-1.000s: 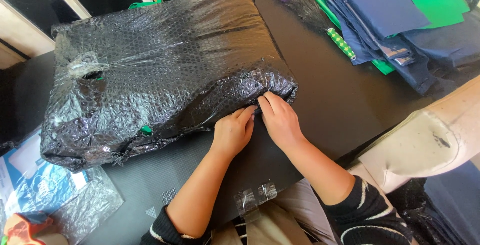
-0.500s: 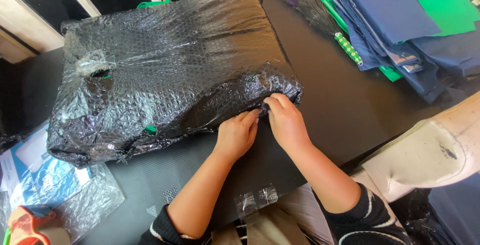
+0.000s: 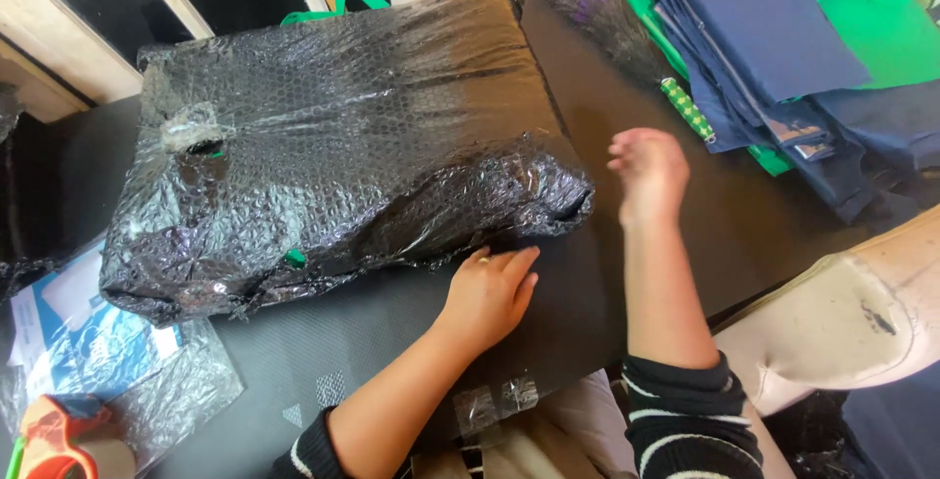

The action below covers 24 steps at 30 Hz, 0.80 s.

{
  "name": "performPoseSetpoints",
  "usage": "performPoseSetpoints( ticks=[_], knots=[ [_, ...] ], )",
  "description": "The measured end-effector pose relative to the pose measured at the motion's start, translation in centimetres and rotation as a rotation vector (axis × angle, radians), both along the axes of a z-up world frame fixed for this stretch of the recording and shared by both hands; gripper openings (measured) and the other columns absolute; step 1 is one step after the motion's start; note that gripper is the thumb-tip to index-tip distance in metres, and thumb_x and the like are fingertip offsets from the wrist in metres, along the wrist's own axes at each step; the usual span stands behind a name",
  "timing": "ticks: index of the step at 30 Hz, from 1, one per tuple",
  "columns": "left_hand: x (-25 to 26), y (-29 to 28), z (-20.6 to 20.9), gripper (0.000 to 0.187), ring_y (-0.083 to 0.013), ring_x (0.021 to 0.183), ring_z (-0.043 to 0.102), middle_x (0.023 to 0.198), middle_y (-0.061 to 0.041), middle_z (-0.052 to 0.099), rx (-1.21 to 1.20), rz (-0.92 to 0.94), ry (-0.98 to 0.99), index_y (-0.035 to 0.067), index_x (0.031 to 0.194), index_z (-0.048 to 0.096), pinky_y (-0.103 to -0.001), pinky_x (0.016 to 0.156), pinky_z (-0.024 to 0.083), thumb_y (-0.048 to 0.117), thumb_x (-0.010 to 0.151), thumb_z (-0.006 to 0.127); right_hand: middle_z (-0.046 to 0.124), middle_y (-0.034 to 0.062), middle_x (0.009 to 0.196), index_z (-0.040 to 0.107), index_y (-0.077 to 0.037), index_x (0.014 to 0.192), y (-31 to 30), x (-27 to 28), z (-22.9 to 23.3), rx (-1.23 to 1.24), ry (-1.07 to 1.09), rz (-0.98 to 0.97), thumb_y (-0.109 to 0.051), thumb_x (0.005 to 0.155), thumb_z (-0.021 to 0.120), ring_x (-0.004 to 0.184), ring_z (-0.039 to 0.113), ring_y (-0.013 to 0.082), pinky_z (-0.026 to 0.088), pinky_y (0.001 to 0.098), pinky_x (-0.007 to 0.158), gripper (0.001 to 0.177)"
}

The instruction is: Wrapping an item in black bubble wrap and securing it with adhesive tape using a dispenser

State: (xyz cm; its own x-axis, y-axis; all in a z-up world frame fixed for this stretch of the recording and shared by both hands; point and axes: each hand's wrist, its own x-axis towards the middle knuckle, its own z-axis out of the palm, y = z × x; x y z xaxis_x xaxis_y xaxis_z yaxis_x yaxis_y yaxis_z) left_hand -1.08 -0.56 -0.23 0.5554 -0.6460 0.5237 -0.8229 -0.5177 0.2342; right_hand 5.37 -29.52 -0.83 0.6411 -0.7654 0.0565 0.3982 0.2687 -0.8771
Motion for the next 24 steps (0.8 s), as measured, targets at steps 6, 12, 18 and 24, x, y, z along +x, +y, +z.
performPoseSetpoints(
  ticks=[6, 12, 18, 24],
  knots=[
    [0.3, 0.0, -1.2, 0.034, -0.0312, 0.09, 0.077, 0.098, -0.008, 0.078, 0.134, 0.048, 0.157, 0.019, 0.117, 0.075, -0.05, 0.096, 0.052, 0.037, 0.089, 0.07, 0.068, 0.0066, 0.1, 0.078, -0.012, 0.106, 4.2, 1.5, -4.3, -0.314, 0.136, 0.177, -0.031, 0.099, 0.06, 0.101, 0.062, 0.0151, 0.05, 0.0303, 0.095, 0.026],
    [0.5, 1.6, 2.3, 0.055, -0.0357, 0.11, 0.069, 0.119, -0.011, 0.072, 0.456, 0.27, 0.398, 0.019, 0.136, 0.065, -0.051, 0.098, 0.048, 0.053, 0.093, 0.063, 0.064, 0.004, 0.092, 0.076, -0.012, 0.104, 3.9, 0.9, -4.9, -0.35, 0.159, 0.218, -0.033, 0.103, 0.06, 0.093, 0.059, 0.0143, 0.05, 0.0296, 0.091, 0.026],
    [-2.6, 6.5, 4.3, 0.09, -0.0394, 0.143, 0.039, 0.158, -0.018, 0.039, 0.245, 0.293, 0.551, 0.018, 0.16, 0.031, -0.055, 0.111, 0.033, 0.054, 0.089, 0.074, 0.059, -0.0111, 0.08, 0.06, -0.021, 0.078, 3.1, 0.6, -4.0, -0.365, 0.234, 0.386, -0.022, 0.097, 0.062, 0.076, 0.054, 0.0035, 0.039, 0.0213, 0.071, 0.02],
    [-6.1, 12.3, 5.3, 0.095, -0.0261, 0.161, -0.007, 0.173, -0.015, -0.017, -0.129, 0.27, 0.858, 0.018, 0.162, 0.017, -0.041, 0.123, 0.016, 0.027, 0.089, 0.077, 0.06, -0.0016, 0.083, 0.057, -0.016, 0.086, 5.0, -1.1, -4.1, -0.765, 0.418, 0.361, -0.022, 0.09, 0.058, 0.081, 0.053, 0.0142, 0.039, 0.0318, 0.076, 0.007]
  ],
)
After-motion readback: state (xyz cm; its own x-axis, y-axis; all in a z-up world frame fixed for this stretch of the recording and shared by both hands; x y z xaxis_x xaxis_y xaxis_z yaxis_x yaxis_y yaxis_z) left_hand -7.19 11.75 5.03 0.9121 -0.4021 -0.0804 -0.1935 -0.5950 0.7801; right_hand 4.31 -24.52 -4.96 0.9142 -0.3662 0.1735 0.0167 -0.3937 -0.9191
